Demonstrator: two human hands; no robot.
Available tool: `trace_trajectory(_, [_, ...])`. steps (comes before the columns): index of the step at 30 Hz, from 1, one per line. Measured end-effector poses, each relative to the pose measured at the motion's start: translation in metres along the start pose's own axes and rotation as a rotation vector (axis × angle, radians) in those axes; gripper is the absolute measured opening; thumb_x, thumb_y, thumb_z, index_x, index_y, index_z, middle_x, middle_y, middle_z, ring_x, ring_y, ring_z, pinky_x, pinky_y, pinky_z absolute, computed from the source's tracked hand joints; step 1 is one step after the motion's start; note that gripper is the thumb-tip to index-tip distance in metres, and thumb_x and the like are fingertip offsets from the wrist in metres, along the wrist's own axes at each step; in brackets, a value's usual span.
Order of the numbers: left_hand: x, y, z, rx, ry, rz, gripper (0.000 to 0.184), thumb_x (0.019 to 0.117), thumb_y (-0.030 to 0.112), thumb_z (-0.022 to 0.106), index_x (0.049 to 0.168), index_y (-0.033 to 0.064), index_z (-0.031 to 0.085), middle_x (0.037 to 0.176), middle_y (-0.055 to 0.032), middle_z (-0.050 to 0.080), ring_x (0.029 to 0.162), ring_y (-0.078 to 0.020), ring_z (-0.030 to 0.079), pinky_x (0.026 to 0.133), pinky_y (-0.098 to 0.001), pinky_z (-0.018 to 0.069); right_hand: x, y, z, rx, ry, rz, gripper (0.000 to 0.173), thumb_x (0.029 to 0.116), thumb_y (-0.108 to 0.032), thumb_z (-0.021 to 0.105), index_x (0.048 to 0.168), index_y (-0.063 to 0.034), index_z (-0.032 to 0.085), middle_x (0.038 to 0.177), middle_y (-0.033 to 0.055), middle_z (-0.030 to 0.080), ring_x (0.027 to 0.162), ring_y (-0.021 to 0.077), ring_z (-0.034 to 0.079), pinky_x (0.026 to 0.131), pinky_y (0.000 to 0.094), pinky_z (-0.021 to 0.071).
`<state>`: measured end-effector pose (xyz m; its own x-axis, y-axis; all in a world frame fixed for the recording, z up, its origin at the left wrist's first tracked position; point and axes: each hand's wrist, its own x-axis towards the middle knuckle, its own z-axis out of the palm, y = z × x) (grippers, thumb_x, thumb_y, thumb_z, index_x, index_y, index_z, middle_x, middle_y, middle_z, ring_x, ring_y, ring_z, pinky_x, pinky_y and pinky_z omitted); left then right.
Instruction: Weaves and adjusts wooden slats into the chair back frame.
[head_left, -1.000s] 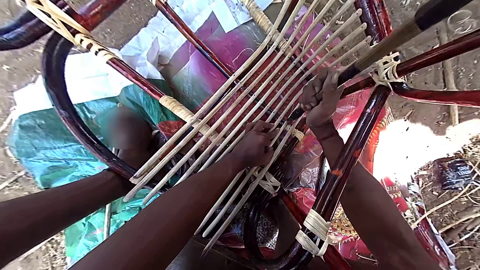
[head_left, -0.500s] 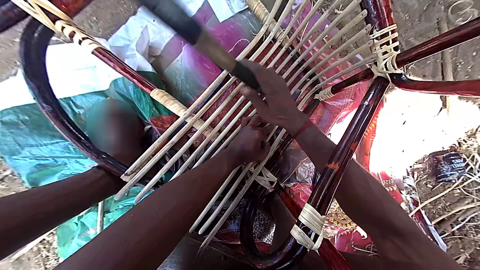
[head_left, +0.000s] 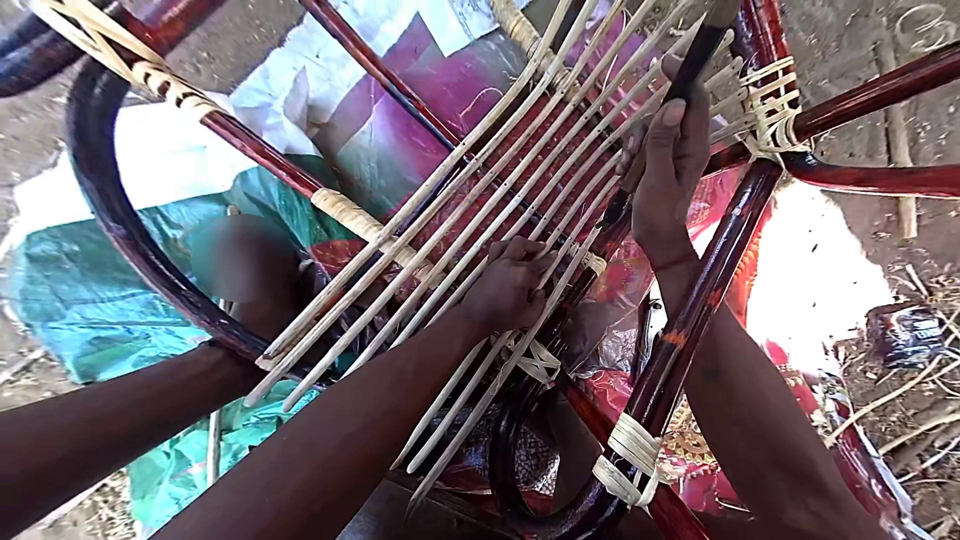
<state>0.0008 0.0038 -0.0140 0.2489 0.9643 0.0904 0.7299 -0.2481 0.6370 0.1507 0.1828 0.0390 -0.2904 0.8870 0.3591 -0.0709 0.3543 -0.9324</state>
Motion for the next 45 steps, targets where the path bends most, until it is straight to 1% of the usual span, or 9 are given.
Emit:
trace_trajectory(5, [-0.001, -0.003, 0.003, -0.014, 0.0, 0.004, 0.023, 0.0848, 0.015, 0.059, 0.067, 0.0044, 0.07, 0.132, -0.0046, 0.072, 0.137, -0.028, 0.054, 0.109, -0.0531, 0.0331, -0.029, -0.006, 0.028, -0.041, -0.033, -0.064, 0.048, 0.1021, -0.013, 0.06, 0.138, 0.0152, 0.046, 0.09, 0.0079, 0.064, 0.066, 0.0082, 0.059, 0.06, 0.027, 0.0555])
trace_trajectory(12, [0.0, -0.001, 0.0, -0.026, -0.029, -0.005, 0.025, 0.0867, 0.015, 0.058, 0.067, 0.003, 0.068, 0.135, -0.0049, 0.07, 0.139, -0.0285, 0.052, 0.11, -0.0538, 0.0319, -0.024, -0.013, 0.047, -0.235, -0.159, 0.069, 0.053, 0.0947, -0.021, 0.074, 0.141, 0.0009, 0.058, 0.11, 0.0108, 0.07, 0.078, 0.0096, 0.067, 0.065, 0.0259, 0.0596])
trace_trajectory(18, [0.001, 0.003, -0.003, -0.022, -0.036, -0.036, 0.023, 0.0865, 0.015, 0.059, 0.07, 0.0033, 0.071, 0.133, -0.005, 0.071, 0.139, -0.0285, 0.052, 0.111, -0.0515, 0.0313, 0.001, 0.0, 0.039, -0.034, -0.035, 0.353, 0.059, 0.1004, -0.015, 0.066, 0.153, 0.0, 0.042, 0.092, 0.0094, 0.063, 0.065, 0.0147, 0.063, 0.055, 0.0282, 0.0568])
trace_trajectory(21, [0.0, 0.004, -0.006, -0.017, -0.075, -0.054, 0.025, 0.0886, 0.016, 0.059, 0.073, 0.0024, 0.073, 0.136, -0.0048, 0.069, 0.14, -0.0285, 0.05, 0.114, -0.0513, 0.0284, 0.009, 0.012, 0.031, -0.036, -0.032, 0.432, 0.065, 0.1023, -0.019, 0.064, 0.159, -0.0046, 0.034, 0.096, 0.009, 0.062, 0.064, 0.0142, 0.06, 0.052, 0.0273, 0.0539])
trace_trajectory(25, [0.0, 0.002, -0.003, -0.015, -0.045, -0.026, 0.024, 0.0871, 0.016, 0.059, 0.071, 0.0034, 0.071, 0.134, -0.006, 0.071, 0.139, -0.0288, 0.052, 0.111, -0.0524, 0.0298, -0.002, 0.004, 0.029, -0.036, -0.096, 0.278, 0.063, 0.101, -0.014, 0.065, 0.155, 0.003, 0.037, 0.092, 0.0094, 0.063, 0.062, 0.0139, 0.06, 0.051, 0.0277, 0.0549])
trace_trajectory(28, [-0.001, 0.0, -0.002, -0.014, -0.032, -0.01, 0.025, 0.087, 0.017, 0.058, 0.069, 0.0035, 0.069, 0.133, -0.0053, 0.071, 0.138, -0.0281, 0.053, 0.11, -0.0525, 0.0311, -0.023, -0.001, 0.025, -0.207, -0.174, -0.012, 0.05, 0.0991, -0.015, 0.065, 0.142, 0.0079, 0.054, 0.112, 0.0147, 0.07, 0.076, 0.0085, 0.062, 0.068, 0.0249, 0.0546])
trace_trajectory(31, [-0.001, 0.0, -0.001, -0.019, -0.025, 0.007, 0.024, 0.0864, 0.016, 0.059, 0.069, 0.0031, 0.068, 0.133, -0.007, 0.071, 0.137, -0.0293, 0.054, 0.107, -0.0534, 0.0333, -0.036, 0.002, 0.023, -0.23, -0.212, -0.155, 0.042, 0.0982, -0.015, 0.066, 0.133, 0.0071, 0.062, 0.111, 0.0168, 0.07, 0.075, 0.0058, 0.06, 0.067, 0.0219, 0.0529])
trace_trajectory(36, [0.0, 0.0, -0.002, -0.028, -0.052, -0.016, 0.026, 0.0881, 0.018, 0.058, 0.071, 0.0035, 0.071, 0.134, -0.0067, 0.07, 0.138, -0.0296, 0.052, 0.111, -0.0533, 0.0299, -0.026, -0.002, 0.02, -0.019, -0.141, -0.123, 0.041, 0.1058, -0.017, 0.051, 0.13, 0.0149, 0.054, 0.082, 0.0036, 0.064, 0.061, 0.0071, 0.057, 0.053, 0.0266, 0.0527])
trace_trajectory(45, [0.001, 0.001, -0.004, -0.029, -0.075, -0.015, 0.028, 0.089, 0.018, 0.056, 0.073, 0.0028, 0.072, 0.134, -0.0067, 0.07, 0.14, -0.0294, 0.051, 0.111, -0.0536, 0.0293, -0.01, 0.011, 0.036, 0.039, -0.205, 0.017, 0.046, 0.1081, -0.013, 0.046, 0.145, 0.0143, 0.041, 0.084, 0.0035, 0.06, 0.067, 0.0081, 0.055, 0.063, 0.0257, 0.0525])
